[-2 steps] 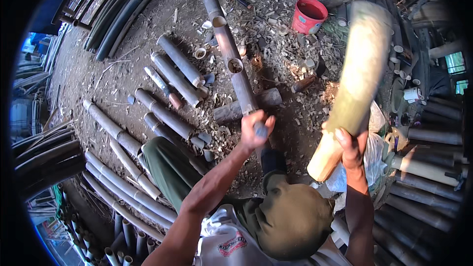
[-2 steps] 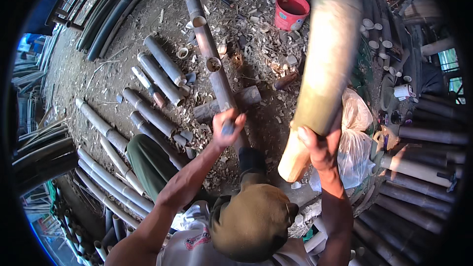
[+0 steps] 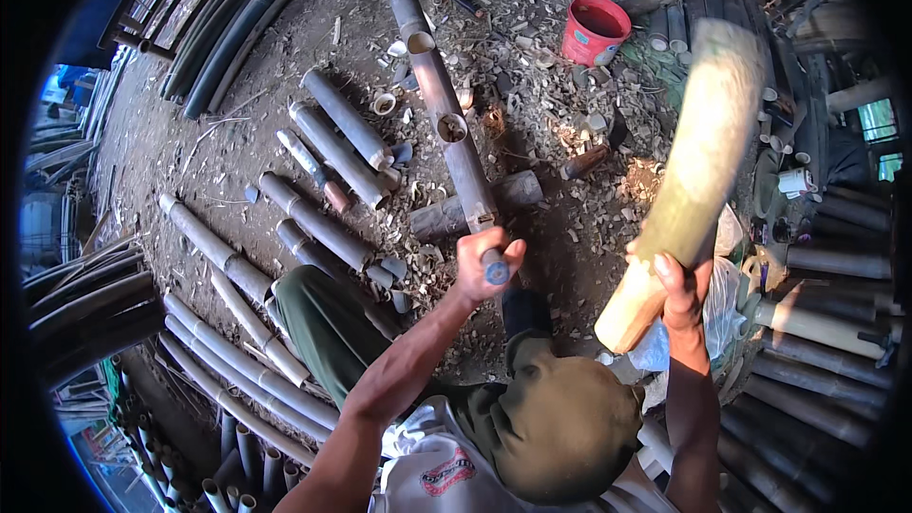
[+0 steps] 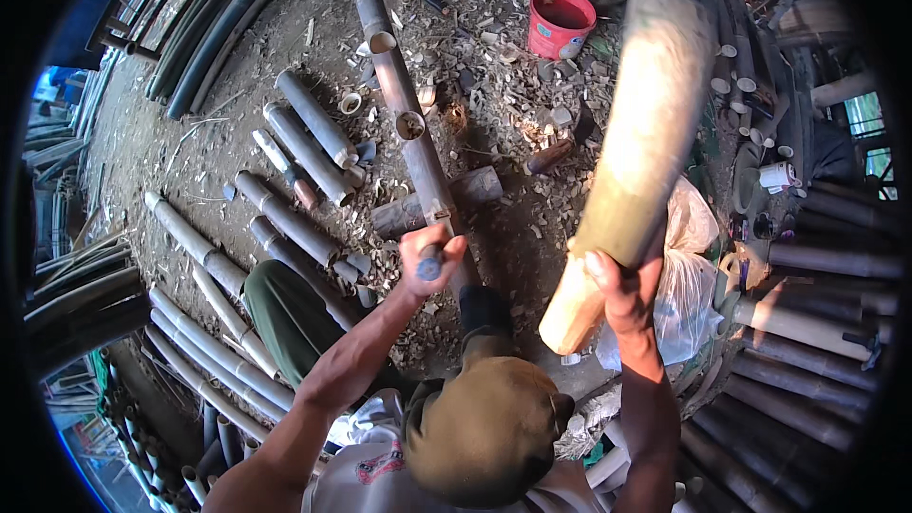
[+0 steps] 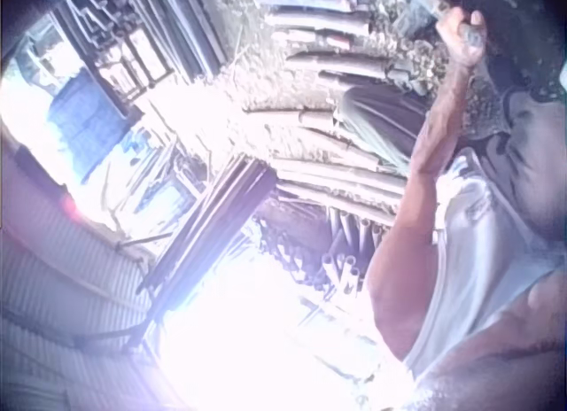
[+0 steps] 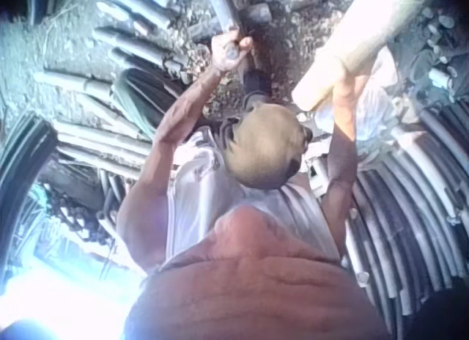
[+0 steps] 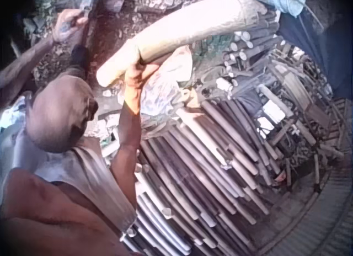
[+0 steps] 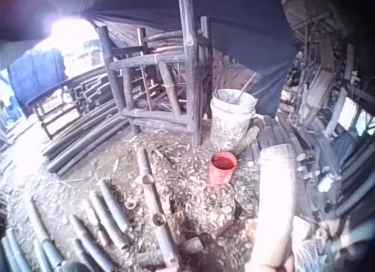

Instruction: The person shapes bamboo segments by using a chisel and a mallet to hollow out sections and then uses a knife to shave the edges of the holes.

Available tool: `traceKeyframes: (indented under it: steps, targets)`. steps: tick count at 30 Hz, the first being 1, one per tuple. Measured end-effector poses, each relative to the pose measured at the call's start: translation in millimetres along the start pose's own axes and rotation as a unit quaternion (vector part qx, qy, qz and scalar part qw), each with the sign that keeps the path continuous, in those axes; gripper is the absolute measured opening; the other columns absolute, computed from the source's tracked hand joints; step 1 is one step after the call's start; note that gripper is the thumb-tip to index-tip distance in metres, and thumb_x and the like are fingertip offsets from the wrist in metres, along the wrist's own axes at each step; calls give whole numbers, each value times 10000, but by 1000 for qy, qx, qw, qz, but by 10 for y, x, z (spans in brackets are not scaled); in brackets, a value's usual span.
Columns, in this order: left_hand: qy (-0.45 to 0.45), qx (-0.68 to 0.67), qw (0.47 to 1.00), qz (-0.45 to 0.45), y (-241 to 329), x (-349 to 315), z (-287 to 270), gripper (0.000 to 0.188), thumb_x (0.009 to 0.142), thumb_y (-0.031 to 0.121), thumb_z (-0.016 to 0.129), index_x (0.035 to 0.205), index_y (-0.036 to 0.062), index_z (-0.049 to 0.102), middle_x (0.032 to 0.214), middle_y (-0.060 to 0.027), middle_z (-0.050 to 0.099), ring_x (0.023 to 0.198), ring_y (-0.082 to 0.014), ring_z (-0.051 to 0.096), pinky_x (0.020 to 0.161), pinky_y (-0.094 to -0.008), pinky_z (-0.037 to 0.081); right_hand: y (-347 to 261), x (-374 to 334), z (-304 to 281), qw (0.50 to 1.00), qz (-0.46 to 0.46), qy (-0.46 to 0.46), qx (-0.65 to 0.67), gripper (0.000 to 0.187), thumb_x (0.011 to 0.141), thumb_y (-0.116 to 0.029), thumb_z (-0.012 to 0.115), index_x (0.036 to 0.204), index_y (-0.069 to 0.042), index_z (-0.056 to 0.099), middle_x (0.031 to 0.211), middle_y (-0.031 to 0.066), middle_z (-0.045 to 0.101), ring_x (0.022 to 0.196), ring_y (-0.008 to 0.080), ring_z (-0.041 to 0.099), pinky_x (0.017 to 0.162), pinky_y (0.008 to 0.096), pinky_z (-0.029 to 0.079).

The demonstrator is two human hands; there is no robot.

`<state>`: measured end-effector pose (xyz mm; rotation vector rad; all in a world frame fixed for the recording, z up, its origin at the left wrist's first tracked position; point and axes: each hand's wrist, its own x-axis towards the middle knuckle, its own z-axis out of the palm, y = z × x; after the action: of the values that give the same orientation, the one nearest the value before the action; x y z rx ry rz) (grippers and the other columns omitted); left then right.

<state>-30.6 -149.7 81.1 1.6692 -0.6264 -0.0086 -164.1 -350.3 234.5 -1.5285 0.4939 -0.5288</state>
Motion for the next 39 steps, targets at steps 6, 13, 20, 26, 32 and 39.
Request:
traceKeyframes:
  steps: [6, 13, 20, 26, 32, 39]
  targets:
    - [210, -288, 928, -112, 103, 1125, -335, 312, 874, 118, 655, 632, 93, 460, 581, 42, 441, 467, -66, 363, 427, -248, 292, 393, -323, -413, 996, 65, 58, -34, 563, 801, -227, 641, 1269, -18, 407, 915, 144, 617, 750, 234, 654, 665, 359, 557]
    - [61, -230, 940, -245, -130, 802, -35, 336, 868, 145, 669, 598, 101, 474, 542, 40, 473, 456, -52, 428, 421, -237, 323, 512, -563, -475, 993, 92, 29, -64, 589, 809, -232, 648, 1289, -13, 386, 975, 150, 611, 789, 240, 659, 697, 369, 554]
    - [49, -143, 968, -198, -282, 679, 59, 292, 882, 123, 633, 638, 74, 479, 580, 31, 461, 476, -53, 403, 437, -229, 311, 375, -527, -469, 991, 76, 2, -111, 624, 780, -224, 642, 1297, 2, 375, 966, 156, 616, 791, 233, 648, 739, 368, 540]
    - [42, -117, 969, -215, -190, 670, 104, 297, 849, 147, 687, 620, 33, 536, 566, 48, 477, 540, -56, 411, 489, -269, 343, 276, -476, -428, 989, 128, -36, -59, 698, 756, -213, 692, 1334, -9, 358, 1072, 111, 568, 899, 197, 596, 822, 333, 493]
    - [52, -119, 969, -209, -270, 680, 78, 295, 852, 150, 683, 622, 29, 544, 558, 35, 486, 537, -59, 419, 485, -274, 351, 227, -380, -326, 992, 95, -49, -71, 697, 732, -248, 688, 1298, 11, 375, 1003, 133, 593, 849, 220, 628, 794, 358, 524]
    - [51, 5, 987, -151, -118, 550, 149, 312, 842, 180, 695, 630, 11, 541, 527, -3, 476, 522, -74, 425, 493, -297, 387, 61, -245, -229, 995, 19, -39, -94, 768, 706, -236, 700, 1331, 7, 323, 1080, 150, 566, 873, 239, 632, 797, 370, 532]
